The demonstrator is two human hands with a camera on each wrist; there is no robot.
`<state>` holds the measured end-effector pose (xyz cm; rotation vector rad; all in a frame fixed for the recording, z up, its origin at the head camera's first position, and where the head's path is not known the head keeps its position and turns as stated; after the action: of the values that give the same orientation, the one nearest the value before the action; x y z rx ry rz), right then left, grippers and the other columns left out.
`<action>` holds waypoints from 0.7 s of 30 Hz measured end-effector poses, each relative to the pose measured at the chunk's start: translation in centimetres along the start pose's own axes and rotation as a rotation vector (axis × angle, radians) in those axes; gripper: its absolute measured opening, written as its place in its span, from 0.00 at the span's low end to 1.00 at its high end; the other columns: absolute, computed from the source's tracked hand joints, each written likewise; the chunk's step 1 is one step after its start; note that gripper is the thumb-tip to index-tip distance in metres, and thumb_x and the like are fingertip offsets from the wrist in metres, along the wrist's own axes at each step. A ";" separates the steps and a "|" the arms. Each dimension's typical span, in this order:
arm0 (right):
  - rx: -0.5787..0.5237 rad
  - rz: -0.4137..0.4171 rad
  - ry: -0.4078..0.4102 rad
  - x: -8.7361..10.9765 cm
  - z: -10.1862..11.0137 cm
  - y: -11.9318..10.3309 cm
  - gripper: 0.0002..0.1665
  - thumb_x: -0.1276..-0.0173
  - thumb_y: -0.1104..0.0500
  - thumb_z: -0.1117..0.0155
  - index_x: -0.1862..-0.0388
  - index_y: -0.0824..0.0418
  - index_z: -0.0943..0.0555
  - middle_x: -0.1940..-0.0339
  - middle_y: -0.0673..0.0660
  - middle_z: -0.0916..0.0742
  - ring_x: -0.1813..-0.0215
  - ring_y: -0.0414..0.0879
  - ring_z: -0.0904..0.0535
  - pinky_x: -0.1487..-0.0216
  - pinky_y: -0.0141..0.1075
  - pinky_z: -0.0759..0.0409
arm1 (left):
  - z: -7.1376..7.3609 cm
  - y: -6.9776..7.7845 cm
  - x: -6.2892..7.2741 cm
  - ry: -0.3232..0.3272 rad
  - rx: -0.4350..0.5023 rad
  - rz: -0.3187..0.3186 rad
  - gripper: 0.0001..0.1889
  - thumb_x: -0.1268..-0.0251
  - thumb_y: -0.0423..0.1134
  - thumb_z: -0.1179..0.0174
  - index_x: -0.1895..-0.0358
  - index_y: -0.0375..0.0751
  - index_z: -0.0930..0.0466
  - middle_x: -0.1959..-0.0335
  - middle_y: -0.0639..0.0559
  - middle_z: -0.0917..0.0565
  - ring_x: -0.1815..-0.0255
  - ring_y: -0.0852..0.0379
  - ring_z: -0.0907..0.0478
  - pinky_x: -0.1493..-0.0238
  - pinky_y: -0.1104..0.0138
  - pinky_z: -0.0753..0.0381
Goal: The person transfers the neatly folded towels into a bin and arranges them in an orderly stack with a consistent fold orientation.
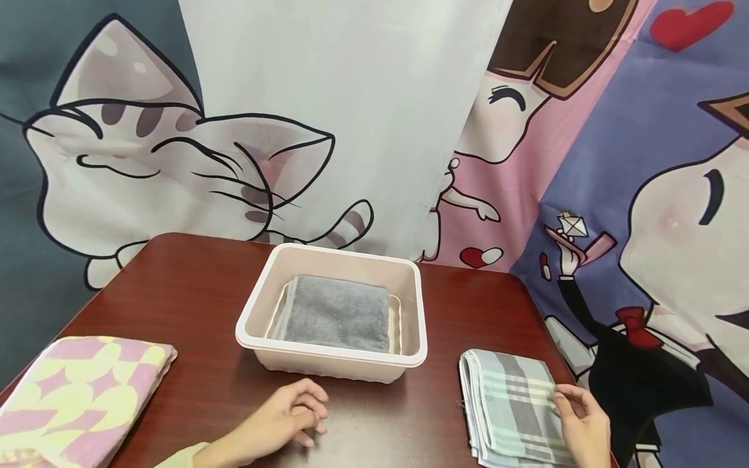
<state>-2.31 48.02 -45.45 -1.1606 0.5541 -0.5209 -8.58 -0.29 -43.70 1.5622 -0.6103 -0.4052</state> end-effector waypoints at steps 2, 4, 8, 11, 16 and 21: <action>0.062 -0.025 0.009 -0.4 0.3 0.0 0.06 0.38 0.66 0.40 0.62 0.67 0.21 0.73 0.36 0.17 0.70 0.26 0.21 0.72 0.21 0.23 | -1.2 0.2 -0.7 -0.024 0.023 -0.002 0.12 0.43 0.25 0.49 0.55 0.28 0.32 0.67 0.42 0.24 0.68 0.49 0.20 0.74 0.62 0.18; 0.154 -0.057 0.002 -0.8 0.8 0.1 0.08 0.37 0.63 0.39 0.61 0.66 0.21 0.73 0.32 0.18 0.70 0.23 0.23 0.72 0.20 0.24 | -2.6 0.3 -1.4 -0.052 0.062 0.016 0.13 0.44 0.25 0.50 0.54 0.29 0.32 0.68 0.43 0.22 0.68 0.49 0.20 0.74 0.61 0.18; 0.230 -0.092 -0.048 -1.5 1.8 0.5 0.10 0.36 0.59 0.40 0.58 0.63 0.24 0.74 0.28 0.21 0.70 0.19 0.26 0.74 0.20 0.26 | -5.3 0.6 -2.8 -0.135 0.136 0.064 0.18 0.47 0.24 0.50 0.49 0.30 0.31 0.68 0.44 0.19 0.67 0.48 0.20 0.73 0.60 0.18; 0.147 -0.099 -0.096 -2.0 2.1 0.9 0.12 0.36 0.60 0.40 0.56 0.61 0.29 0.74 0.29 0.21 0.70 0.21 0.25 0.74 0.22 0.25 | -6.8 0.8 -3.7 -0.191 0.131 0.068 0.22 0.46 0.25 0.49 0.45 0.29 0.33 0.66 0.46 0.19 0.65 0.49 0.19 0.72 0.61 0.18; 0.168 -0.135 -0.153 -2.7 2.0 1.4 0.18 0.34 0.57 0.42 0.51 0.63 0.34 0.74 0.28 0.22 0.69 0.21 0.25 0.72 0.23 0.24 | -8.8 1.1 -5.3 -0.202 0.107 0.081 0.25 0.46 0.27 0.47 0.42 0.28 0.35 0.68 0.49 0.19 0.67 0.54 0.20 0.74 0.63 0.18; 0.352 -0.187 -0.210 -3.4 2.4 1.5 0.26 0.33 0.52 0.44 0.47 0.71 0.35 0.75 0.27 0.26 0.70 0.21 0.28 0.72 0.26 0.23 | -10.7 1.2 -6.5 -0.220 0.124 0.118 0.26 0.47 0.26 0.45 0.41 0.27 0.37 0.66 0.47 0.19 0.65 0.53 0.20 0.73 0.61 0.18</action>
<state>-3.16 52.34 -45.65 -0.9194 0.1629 -0.6204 -7.52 12.14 -42.26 1.6017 -0.9085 -0.4601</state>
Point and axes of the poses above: each hand's wrist, its own x-axis away from the middle knuckle, its own z-axis out of the back of the hand, y = z × x, the point moved 1 cm from there along -x, towards the middle knuckle
